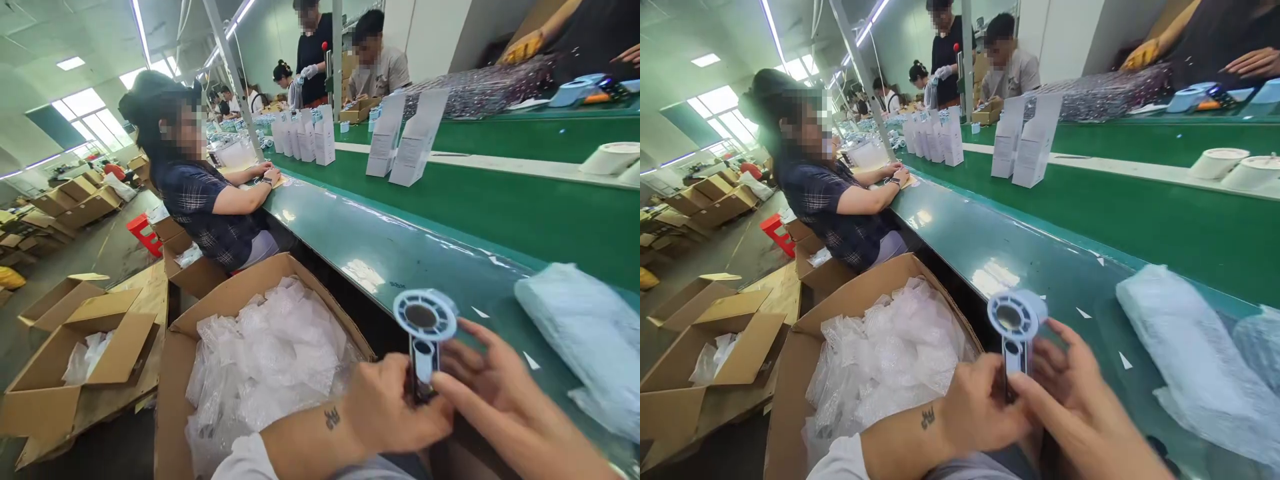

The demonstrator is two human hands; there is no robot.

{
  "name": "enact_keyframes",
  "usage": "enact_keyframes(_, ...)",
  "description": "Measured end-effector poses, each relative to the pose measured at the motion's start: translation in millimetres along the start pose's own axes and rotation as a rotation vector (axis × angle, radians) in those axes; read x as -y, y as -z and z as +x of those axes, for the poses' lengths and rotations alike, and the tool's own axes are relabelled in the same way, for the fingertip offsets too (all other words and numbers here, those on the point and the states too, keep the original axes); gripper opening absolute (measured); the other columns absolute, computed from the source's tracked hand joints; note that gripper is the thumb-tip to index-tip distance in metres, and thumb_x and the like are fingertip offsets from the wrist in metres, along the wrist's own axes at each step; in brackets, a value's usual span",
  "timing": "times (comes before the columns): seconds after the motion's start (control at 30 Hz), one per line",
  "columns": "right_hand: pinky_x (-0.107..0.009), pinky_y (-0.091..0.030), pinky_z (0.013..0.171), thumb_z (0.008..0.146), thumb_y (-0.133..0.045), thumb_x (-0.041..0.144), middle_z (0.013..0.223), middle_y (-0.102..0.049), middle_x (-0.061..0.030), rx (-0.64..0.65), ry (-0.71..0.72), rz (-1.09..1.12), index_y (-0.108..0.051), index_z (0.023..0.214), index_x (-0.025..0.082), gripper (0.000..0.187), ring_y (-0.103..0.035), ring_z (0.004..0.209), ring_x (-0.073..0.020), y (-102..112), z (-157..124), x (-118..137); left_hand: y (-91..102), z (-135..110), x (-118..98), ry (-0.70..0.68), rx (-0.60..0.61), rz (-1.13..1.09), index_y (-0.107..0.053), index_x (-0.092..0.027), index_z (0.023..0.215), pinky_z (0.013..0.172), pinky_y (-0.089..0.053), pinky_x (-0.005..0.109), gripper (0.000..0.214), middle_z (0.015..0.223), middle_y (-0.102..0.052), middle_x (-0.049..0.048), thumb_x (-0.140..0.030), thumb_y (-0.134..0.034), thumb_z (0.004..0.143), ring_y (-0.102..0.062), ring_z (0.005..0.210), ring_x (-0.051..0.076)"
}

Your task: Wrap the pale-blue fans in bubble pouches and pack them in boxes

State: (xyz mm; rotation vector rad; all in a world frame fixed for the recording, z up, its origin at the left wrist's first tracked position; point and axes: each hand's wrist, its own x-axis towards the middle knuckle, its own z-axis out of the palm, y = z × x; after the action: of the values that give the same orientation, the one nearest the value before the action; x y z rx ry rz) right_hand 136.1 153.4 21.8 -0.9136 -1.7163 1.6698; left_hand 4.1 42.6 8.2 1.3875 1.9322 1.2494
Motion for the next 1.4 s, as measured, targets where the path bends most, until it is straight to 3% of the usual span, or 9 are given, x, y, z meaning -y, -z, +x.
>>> enact_keyframes(0.1, -0.042, -0.056, 0.094, 0.073, -0.077, 0.056, 0.123, -0.066, -0.0131, 0.086, -0.164, 0.2, -0.047, 0.13, 0.027, 0.07, -0.065, 0.109, -0.0303, -46.0, 6.1, 11.4, 28.9, -5.5, 47.7, -0.062, 0.036, 0.1, -0.066, -0.021, 0.079, 0.057, -0.048, 0.025, 0.023, 0.063, -0.064, 0.0034, -0.043, -0.065, 0.081, -0.06, 0.058, 0.015)
enact_keyframes(0.27, -0.033, -0.06, 0.075, 0.073, -0.08, 0.052, 0.089, -0.071, -0.0054, 0.213, -0.617, 0.464, -0.058, 0.119, 0.023, 0.059, -0.07, 0.079, -0.021, -63.4, 4.3, -2.6, 102.9, 29.7, 152.9, 0.395, -0.313, 0.382, -0.065, -0.017, 0.091, 0.084, -0.051, 0.038, 0.02, 0.089, -0.067, 0.0089, -0.022, -0.046, 0.089, -0.063, 0.088, 0.022)
enact_keyframes(0.4, -0.025, -0.057, 0.065, 0.072, -0.082, 0.049, 0.087, -0.069, -0.0047, 0.28, -0.706, 0.534, -0.064, 0.105, 0.02, 0.048, -0.067, 0.075, -0.0166, -67.6, -1.0, -9.7, 97.4, 35.8, 200.0, 0.488, -0.127, 0.434, -0.065, -0.018, 0.106, 0.098, -0.044, 0.04, 0.037, 0.12, -0.064, 0.0127, -0.004, -0.058, 0.072, -0.055, 0.114, 0.025)
enact_keyframes(0.53, -0.021, -0.055, 0.06, 0.07, -0.085, 0.044, 0.094, -0.07, -0.006, 0.266, -0.686, 0.516, -0.067, 0.104, 0.018, 0.047, -0.064, 0.074, -0.0137, -67.4, -5.1, -15.4, 78.9, 29.8, 213.5, 0.571, -0.009, 0.457, -0.065, -0.016, 0.084, 0.096, -0.041, 0.044, 0.022, 0.097, -0.07, 0.0148, -0.002, -0.061, 0.067, -0.056, 0.107, 0.029)
enact_keyframes(0.67, -0.02, -0.056, 0.06, 0.073, -0.084, 0.039, 0.095, -0.072, -0.0069, 0.251, -0.748, 0.589, -0.068, 0.104, 0.018, 0.041, -0.066, 0.075, -0.0137, -56.2, -6.1, -24.6, 100.3, 28.4, 201.5, 0.563, -0.072, 0.434, -0.057, -0.017, 0.068, 0.084, -0.041, 0.035, 0.016, 0.072, -0.061, 0.0082, -0.018, -0.053, 0.084, -0.057, 0.087, 0.024)
enact_keyframes(0.83, -0.022, -0.06, 0.06, 0.063, -0.091, 0.034, 0.102, -0.073, -0.0076, 0.2, -0.845, 0.783, -0.069, 0.107, 0.021, 0.052, -0.071, 0.093, -0.0217, -59.1, -0.6, -19.7, 124.1, 10.8, 143.1, 0.445, -0.139, 0.296, -0.051, -0.019, 0.067, 0.059, -0.036, 0.024, 0.035, 0.061, -0.046, -0.0036, -0.042, -0.045, 0.093, -0.047, 0.062, 0.013)
enact_keyframes(1.07, -0.02, -0.059, 0.059, 0.057, -0.093, 0.036, 0.094, -0.074, -0.0063, 0.354, -0.701, 0.923, -0.073, 0.097, 0.018, 0.049, -0.071, 0.09, -0.0206, -79.7, 6.4, 11.8, 86.5, -28.0, 63.6, -0.133, -0.322, 0.047, -0.058, -0.019, 0.07, 0.072, -0.044, 0.028, 0.016, 0.079, -0.062, 0.0044, -0.024, -0.063, 0.084, -0.056, 0.079, 0.017)
enact_keyframes(1.23, -0.017, -0.052, 0.053, 0.062, -0.089, 0.044, 0.083, -0.072, -0.0035, 0.392, -0.5, 0.804, -0.072, 0.091, 0.016, 0.044, -0.063, 0.057, -0.0091, -76.8, 4.2, 1.5, 64.2, -33.0, 34.9, 0.345, -0.038, -0.736, -0.059, -0.019, 0.09, 0.069, -0.051, 0.032, 0.045, 0.087, -0.068, 0.0069, -0.058, -0.072, 0.074, -0.064, 0.077, 0.02)
enact_keyframes(1.4, -0.016, -0.045, 0.05, 0.061, -0.088, 0.047, 0.069, -0.067, -0.0011, 0.402, -0.437, 0.716, -0.071, 0.092, 0.015, 0.048, -0.061, 0.056, -0.0096, -75.8, -3.6, -4.2, 61.9, -18.3, 23.8, 0.604, -0.146, -0.945, -0.062, -0.013, 0.078, 0.045, -0.039, 0.021, 0.052, 0.066, -0.064, 0.0029, -0.058, -0.082, 0.062, -0.055, 0.05, 0.011)
